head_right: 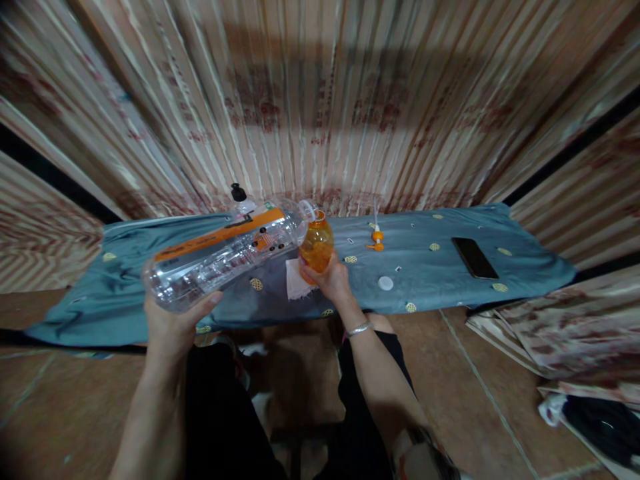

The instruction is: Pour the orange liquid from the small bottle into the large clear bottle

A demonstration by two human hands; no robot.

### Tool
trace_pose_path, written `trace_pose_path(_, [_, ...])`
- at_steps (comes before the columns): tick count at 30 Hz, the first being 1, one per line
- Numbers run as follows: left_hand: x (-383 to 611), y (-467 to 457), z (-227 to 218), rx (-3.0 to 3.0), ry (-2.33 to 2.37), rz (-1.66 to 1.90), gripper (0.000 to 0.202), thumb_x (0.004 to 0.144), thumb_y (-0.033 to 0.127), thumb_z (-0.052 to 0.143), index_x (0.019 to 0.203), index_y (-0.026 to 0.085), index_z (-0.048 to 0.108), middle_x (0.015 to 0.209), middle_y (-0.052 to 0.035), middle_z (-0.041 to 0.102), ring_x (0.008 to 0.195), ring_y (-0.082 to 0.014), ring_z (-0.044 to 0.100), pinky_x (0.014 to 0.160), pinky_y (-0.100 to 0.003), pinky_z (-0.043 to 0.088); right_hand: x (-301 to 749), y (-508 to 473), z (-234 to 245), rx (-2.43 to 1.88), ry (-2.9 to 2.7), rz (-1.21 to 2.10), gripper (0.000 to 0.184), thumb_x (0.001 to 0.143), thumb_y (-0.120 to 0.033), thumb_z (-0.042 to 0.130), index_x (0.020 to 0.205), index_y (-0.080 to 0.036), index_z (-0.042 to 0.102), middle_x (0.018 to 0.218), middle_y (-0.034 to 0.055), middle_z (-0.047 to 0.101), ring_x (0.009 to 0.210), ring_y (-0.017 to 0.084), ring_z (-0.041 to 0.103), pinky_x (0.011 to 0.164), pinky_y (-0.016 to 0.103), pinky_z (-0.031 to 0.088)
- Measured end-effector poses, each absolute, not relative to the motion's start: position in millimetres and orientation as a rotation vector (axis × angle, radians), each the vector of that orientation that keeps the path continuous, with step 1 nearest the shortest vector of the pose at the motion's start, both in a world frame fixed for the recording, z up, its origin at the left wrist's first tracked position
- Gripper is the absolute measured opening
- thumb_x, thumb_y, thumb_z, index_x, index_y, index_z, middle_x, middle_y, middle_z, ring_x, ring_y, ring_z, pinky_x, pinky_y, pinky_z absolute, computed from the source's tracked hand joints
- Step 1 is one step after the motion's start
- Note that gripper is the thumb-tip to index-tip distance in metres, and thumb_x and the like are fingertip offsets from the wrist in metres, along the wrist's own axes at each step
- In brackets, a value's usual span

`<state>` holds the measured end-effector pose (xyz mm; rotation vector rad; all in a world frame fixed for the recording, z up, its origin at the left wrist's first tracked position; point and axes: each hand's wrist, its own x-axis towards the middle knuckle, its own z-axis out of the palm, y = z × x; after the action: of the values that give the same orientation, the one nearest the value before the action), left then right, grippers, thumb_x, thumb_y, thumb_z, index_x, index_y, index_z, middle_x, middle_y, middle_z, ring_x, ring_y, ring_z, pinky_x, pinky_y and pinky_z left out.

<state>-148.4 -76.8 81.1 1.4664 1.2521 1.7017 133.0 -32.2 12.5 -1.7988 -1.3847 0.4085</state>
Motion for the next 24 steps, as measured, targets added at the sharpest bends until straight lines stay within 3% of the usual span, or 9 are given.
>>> trace_pose_path(6, [-148.2,-77.3,84.0,1.421,1.272,1.69,0.115,0.05,0.053,0.102,0.146,0.025,0.047,0.156,-0.0182,0.052,0.148,-0.0406,0.052,0.125,-0.062,0.041,133.4,-31.8,10.6,-1.791,-1.391,0.383,0.068,0.072,-0.05,0.092,0.124,-0.018,0.063,0.103,0.0124,0.081,0.098,0.037,0.08,0.082,0.046,0.062])
trace_pose_path(12, [-145.8,-78.1,85.9,1.392,1.241,1.703,0.112,0.049,0.049,0.103,0.144,0.026,0.048,0.154,-0.0178,0.054,0.142,-0.0392,0.057,0.118,-0.057,0.05,132.4,-31.7,12.1,-1.795,-1.382,0.391,0.068,0.071,-0.05,0.092,0.123,-0.017,0.063,0.106,0.0147,0.08,0.102,0.038,0.08,0.084,0.047,0.063])
trace_pose_path(24, [-145.6,-78.0,86.7,1.406,1.263,1.713,0.111,0.048,0.048,0.103,0.143,0.025,0.05,0.15,-0.0173,0.057,0.14,-0.0384,0.058,0.118,-0.056,0.05,133.0,-32.5,11.9,-1.785,-1.379,0.406,0.067,0.072,-0.051,0.091,0.124,-0.018,0.064,0.106,0.0135,0.079,0.102,0.037,0.079,0.084,0.047,0.063])
